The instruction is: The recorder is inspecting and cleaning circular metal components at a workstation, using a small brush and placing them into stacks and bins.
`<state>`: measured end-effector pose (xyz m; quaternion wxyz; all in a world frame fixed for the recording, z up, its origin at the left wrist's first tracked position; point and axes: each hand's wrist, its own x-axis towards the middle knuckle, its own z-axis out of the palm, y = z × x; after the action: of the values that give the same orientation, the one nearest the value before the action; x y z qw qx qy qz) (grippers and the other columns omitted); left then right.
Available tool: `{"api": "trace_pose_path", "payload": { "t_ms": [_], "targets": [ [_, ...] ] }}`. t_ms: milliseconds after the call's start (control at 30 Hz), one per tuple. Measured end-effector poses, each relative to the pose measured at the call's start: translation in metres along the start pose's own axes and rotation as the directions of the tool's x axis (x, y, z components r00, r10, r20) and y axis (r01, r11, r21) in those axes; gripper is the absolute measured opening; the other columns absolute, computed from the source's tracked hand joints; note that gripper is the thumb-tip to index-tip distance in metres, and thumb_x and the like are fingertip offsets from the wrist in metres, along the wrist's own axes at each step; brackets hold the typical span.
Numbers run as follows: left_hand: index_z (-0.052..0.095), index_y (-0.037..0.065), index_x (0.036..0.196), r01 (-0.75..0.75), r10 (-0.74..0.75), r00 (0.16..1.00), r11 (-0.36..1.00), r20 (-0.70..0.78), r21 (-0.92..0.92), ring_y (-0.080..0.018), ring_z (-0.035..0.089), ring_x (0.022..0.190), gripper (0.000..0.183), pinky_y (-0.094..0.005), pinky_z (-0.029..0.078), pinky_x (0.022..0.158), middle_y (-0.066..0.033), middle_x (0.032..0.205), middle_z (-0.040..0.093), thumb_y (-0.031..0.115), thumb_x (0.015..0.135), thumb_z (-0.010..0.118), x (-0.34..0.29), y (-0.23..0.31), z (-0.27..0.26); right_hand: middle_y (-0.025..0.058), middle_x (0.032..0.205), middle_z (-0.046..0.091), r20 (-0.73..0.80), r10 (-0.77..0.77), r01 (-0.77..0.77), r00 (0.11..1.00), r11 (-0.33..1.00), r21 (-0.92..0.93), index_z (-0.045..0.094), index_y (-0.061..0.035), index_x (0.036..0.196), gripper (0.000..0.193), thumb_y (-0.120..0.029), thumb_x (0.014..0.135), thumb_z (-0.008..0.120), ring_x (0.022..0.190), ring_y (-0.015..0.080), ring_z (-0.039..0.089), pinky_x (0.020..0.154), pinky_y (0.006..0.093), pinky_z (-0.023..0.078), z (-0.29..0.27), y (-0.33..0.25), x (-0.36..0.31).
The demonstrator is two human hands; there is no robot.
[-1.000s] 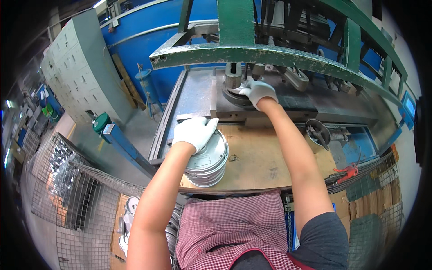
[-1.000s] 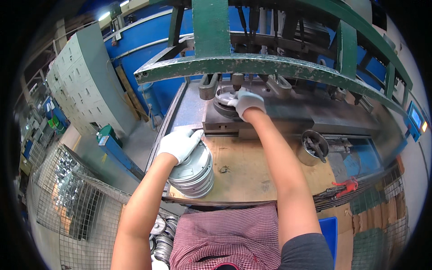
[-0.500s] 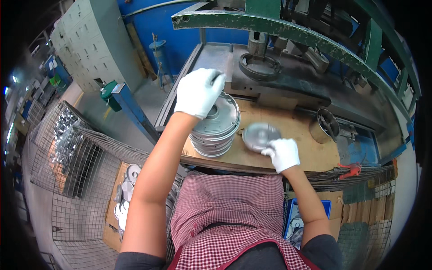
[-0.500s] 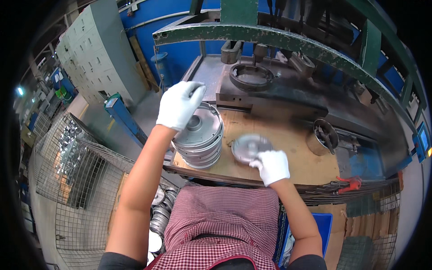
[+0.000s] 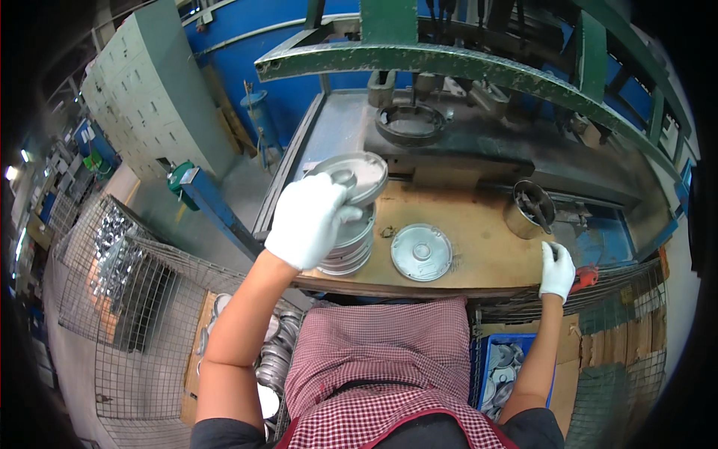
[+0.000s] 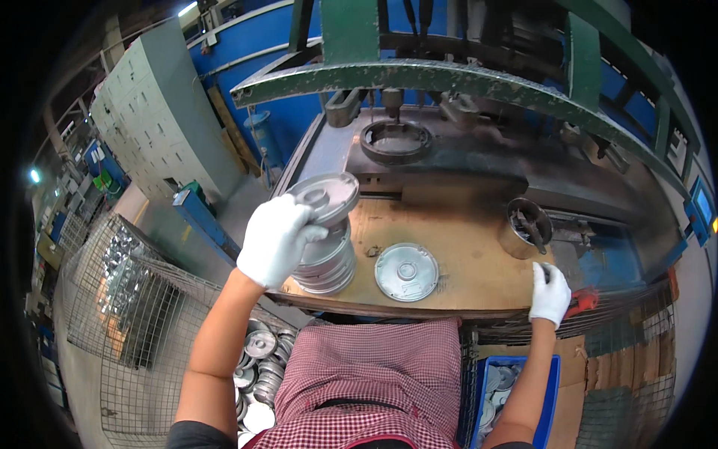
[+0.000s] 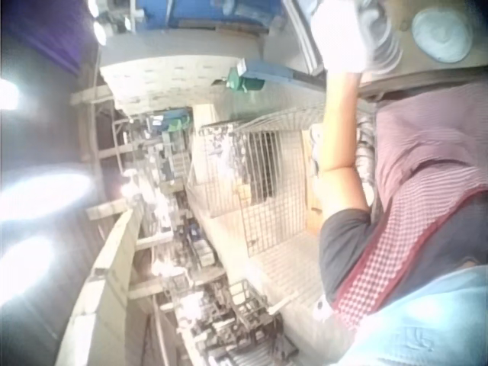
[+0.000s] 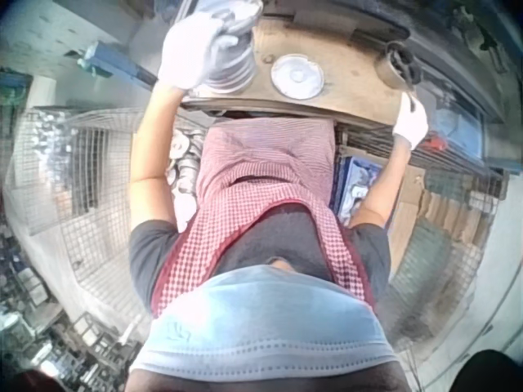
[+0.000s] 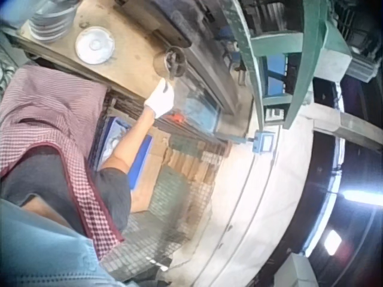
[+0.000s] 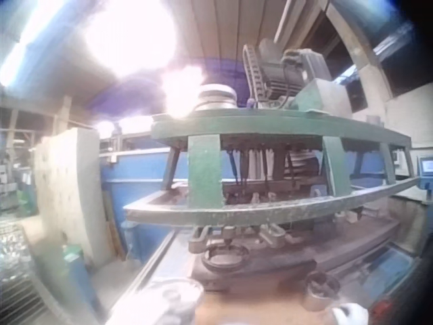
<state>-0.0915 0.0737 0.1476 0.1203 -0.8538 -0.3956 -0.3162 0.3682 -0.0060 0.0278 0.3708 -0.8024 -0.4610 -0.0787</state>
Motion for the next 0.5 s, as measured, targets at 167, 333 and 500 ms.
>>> {"api": "trace_pose_path", "payload": {
  "t_ms": [167,333,500],
  "targets": [
    [0.063,0.007,0.082,-0.11,0.11,0.994,0.994,-0.015,-0.017,-0.0364,0.061,0.075,0.022,-0.0457,0.048,0.065,-0.0152,0.08,0.06,0.028,0.08,0.07,0.078,-0.018,0.067,0.0187,0.1,0.07,0.128,0.144,-0.122,0.981,0.979,-0.166,0.07,-0.004,0.104,0.047,-0.048,0.09,0.061,0.094,0.0359,0.066,0.084,0.0421,0.05,0.008,0.045,0.007],
    [0.068,0.006,0.092,0.007,0.001,0.998,0.989,0.056,-0.145,-0.0363,0.063,0.088,0.024,-0.044,0.05,0.077,-0.018,0.093,0.063,0.028,0.081,0.07,0.134,-0.036,0.139,0.0196,0.085,0.07,-0.029,0.084,-0.088,0.996,0.971,-0.222,0.073,-0.0054,0.09,0.046,-0.05,0.089,0.06,0.081,0.0372,0.066,0.078,0.0446,0.049,0.025,0.055,0.003],
    [0.069,0.008,0.101,0.105,-0.09,0.99,0.985,0.109,-0.141,-0.0374,0.061,0.097,0.025,-0.0428,0.049,0.083,-0.0175,0.099,0.065,0.028,0.086,0.067,0.163,-0.046,0.177,0.0185,0.077,0.068,-0.034,-0.018,0.008,0.999,0.966,-0.259,0.072,-0.0053,0.082,0.044,-0.046,0.09,0.059,0.074,0.0361,0.065,0.071,0.0453,0.048,0.029,0.063,0.006]
  ]
}}
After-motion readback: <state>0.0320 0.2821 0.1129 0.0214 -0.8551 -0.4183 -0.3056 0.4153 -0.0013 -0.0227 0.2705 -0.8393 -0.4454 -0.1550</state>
